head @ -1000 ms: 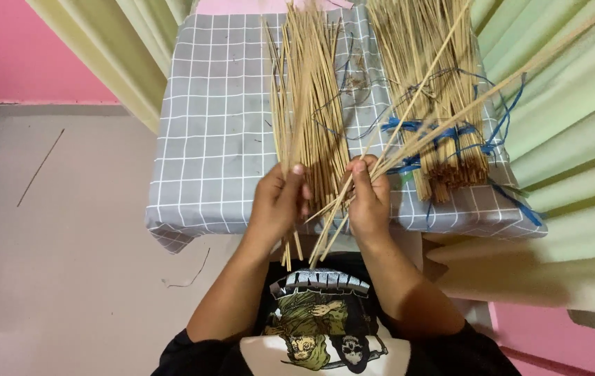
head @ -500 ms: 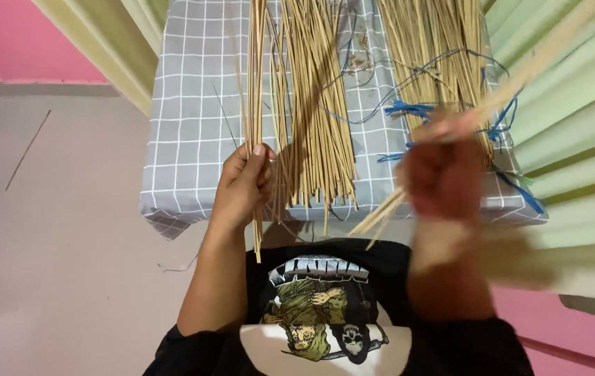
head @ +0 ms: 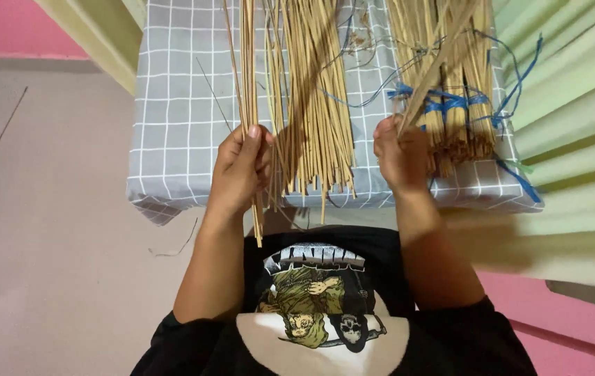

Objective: Gathering wooden sticks into bundles and securing them with plastic string.

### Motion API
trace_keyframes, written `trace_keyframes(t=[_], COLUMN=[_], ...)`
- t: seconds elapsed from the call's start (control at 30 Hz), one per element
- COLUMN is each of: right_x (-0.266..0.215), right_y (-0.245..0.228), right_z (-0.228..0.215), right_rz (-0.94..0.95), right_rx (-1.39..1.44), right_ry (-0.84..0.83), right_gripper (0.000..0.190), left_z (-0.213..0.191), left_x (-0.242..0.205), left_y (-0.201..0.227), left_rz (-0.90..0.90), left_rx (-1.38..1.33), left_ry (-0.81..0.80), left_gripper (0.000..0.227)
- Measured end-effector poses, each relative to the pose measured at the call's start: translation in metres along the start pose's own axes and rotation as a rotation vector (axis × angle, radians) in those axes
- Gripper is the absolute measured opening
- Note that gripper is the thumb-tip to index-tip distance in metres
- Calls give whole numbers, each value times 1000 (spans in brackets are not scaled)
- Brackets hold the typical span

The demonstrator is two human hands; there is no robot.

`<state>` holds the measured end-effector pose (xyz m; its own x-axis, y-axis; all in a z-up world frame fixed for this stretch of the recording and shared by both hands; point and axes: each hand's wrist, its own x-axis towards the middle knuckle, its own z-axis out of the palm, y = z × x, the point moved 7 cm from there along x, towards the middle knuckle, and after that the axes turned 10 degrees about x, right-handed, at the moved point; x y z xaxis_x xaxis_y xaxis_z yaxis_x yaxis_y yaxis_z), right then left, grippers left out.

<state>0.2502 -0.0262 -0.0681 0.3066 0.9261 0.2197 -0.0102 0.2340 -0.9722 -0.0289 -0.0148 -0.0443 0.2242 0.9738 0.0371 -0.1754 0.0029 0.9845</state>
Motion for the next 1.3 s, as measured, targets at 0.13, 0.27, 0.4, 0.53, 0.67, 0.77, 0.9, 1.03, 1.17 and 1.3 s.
trace_keyframes(t=[0.13,0.27,0.4,0.53,0.67,0.77,0.9,1.03,1.17,1.3], right_x=[-8,-48,-91,-111,-114,-119,-117,-58,-20,-29], right_y=[-23,-77,-72,-61,-56,-53,-17,-9,-21,-10], right_z=[6,51,98,110,117,113,42,-22,-39,39], right_rz=[-68,-39,64,97,97,130,197,163,209,275], right_rx=[-38,-145,42,48,145,198,144,152,972,848], right_ry=[-42,-349,-686,-920,-1058,-1201,-1327,-860,-536,-326], right_gripper=[35,27,39,29,25,31,23,27,20,29], left_z=[3,7,8,-1,-32,-63,-119,-151,-90,4], left_x=[-1,-2,-2,2,15,14,19,28,34,33], left_y=[21,67,99,99,89,109,116,95,72,50], left_rz=[69,191,294,316,356,301,390,370,290,205], left_rx=[-200,-309,-370,-434,-485,-547,-423,-384,-235,-219], left_ry=[12,-23,-70,-94,-80,-66,303,357,353,168], left_gripper=[32,33,32,31,29,22,27,24,22,26])
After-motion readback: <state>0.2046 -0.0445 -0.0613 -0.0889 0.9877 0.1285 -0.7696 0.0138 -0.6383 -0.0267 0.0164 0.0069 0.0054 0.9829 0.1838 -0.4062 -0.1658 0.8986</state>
